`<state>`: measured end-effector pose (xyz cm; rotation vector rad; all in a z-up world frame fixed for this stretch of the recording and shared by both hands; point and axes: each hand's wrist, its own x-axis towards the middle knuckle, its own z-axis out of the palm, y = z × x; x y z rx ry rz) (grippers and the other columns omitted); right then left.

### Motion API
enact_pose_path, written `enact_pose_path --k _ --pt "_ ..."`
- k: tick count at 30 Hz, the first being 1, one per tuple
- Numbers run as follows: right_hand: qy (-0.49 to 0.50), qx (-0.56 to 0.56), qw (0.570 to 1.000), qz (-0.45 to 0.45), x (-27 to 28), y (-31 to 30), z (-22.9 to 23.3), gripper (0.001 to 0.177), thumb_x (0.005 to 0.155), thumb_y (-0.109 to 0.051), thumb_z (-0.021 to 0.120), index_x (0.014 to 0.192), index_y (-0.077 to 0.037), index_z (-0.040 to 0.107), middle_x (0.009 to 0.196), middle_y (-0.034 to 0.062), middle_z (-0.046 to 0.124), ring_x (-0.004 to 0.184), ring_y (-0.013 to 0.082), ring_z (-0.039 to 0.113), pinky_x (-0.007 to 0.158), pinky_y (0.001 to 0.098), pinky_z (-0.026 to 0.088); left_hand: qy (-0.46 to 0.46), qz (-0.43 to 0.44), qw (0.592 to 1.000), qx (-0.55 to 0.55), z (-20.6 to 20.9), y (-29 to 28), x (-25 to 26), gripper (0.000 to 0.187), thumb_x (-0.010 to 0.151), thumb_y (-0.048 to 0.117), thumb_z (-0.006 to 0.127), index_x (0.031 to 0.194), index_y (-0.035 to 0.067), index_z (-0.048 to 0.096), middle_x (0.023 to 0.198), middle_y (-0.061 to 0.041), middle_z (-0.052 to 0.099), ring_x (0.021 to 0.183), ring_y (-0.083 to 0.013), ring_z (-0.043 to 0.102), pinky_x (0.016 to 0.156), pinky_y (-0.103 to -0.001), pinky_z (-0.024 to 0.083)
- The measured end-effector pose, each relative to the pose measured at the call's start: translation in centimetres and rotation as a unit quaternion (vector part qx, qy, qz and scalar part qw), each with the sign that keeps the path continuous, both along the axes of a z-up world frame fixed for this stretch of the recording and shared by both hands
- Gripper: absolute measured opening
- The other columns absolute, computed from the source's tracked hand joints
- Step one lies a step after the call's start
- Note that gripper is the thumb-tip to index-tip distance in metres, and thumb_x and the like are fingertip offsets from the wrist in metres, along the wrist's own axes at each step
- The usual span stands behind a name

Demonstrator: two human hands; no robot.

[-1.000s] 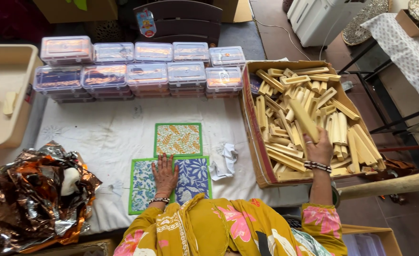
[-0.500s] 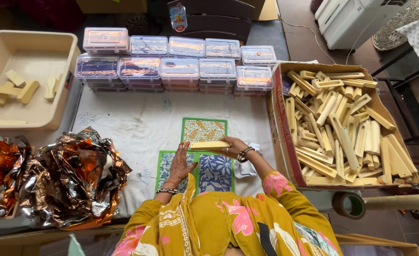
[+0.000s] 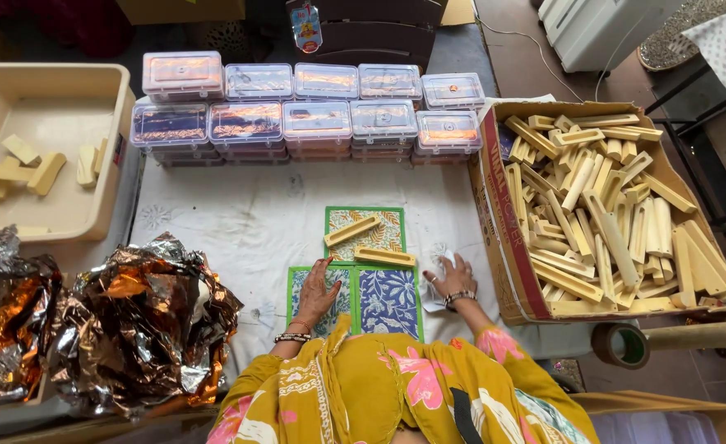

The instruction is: The person places a gold foil sheet into a clear plastic container and closes it. They then pick up wooden pieces from a box, place them on patterned mats, and wrap them in gold foil sheets. The wrapped items are placed on the table.

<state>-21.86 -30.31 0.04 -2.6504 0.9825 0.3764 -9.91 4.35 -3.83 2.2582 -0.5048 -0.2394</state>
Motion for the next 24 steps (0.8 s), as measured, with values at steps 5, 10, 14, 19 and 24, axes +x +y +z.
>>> enact_pose_path --k 5,10,14,19,24 --pt "-0.021 -0.027 0.999 0.040 -3.3 5.2 0.3 0.068 0.078 -0.055 0.075 0.139 -0.030 0.056 0.159 0.0078 0.034 0.147 0.0328 0.031 0.112 0.0504 0.040 -0.008 -0.003 1.000 -0.019 0.1 -0.8 0.8 0.063 0.088 0.028 0.074 0.146 0.021 0.050 0.153 -0.015 0.048 0.138 -0.0340 0.049 0.112 -0.044 0.043" --pt "-0.126 -0.054 0.989 0.064 -3.6 4.4 -4.2 0.041 0.079 -0.013 0.073 0.117 -0.026 0.069 0.136 0.0023 0.060 0.122 0.0275 0.060 0.100 0.0400 0.054 -0.040 -0.033 0.998 -0.048 2.4 -1.5 0.6 0.052 0.090 0.024 0.072 0.139 0.020 0.057 0.152 -0.015 0.051 0.139 -0.0349 0.049 0.113 -0.046 0.043" --pt "-0.285 0.080 0.955 -0.002 -0.5 4.6 -2.5 0.026 0.083 -0.003 0.070 0.104 -0.018 0.073 0.109 0.0052 0.073 0.100 0.0258 0.070 0.087 0.0368 0.056 0.054 -0.092 0.989 -0.100 5.7 -3.1 0.3 0.051 0.091 0.023 0.072 0.139 0.020 0.054 0.150 -0.011 0.053 0.138 -0.0320 0.051 0.110 -0.044 0.047" --pt "-0.397 0.308 0.862 -0.062 4.0 10.6 3.1 0.018 0.088 -0.005 0.070 0.105 -0.012 0.070 0.104 0.0061 0.073 0.089 0.0230 0.069 0.077 0.0334 0.056 0.358 -0.145 0.899 -0.205 7.0 -5.5 -0.4 0.071 0.084 0.013 0.073 0.144 0.021 0.036 0.144 -0.007 0.053 0.122 -0.0271 0.062 0.094 -0.037 0.059" --pt "-0.441 0.188 0.869 0.125 3.9 14.9 5.4 0.030 0.089 -0.007 0.070 0.119 -0.011 0.066 0.110 0.0110 0.073 0.099 0.0282 0.073 0.084 0.0370 0.058 0.454 -0.147 0.808 -0.346 -1.1 -6.4 1.5 0.028 0.101 0.020 0.059 0.126 0.008 0.056 0.094 -0.008 0.074 0.081 -0.0176 0.073 0.076 -0.033 0.063"
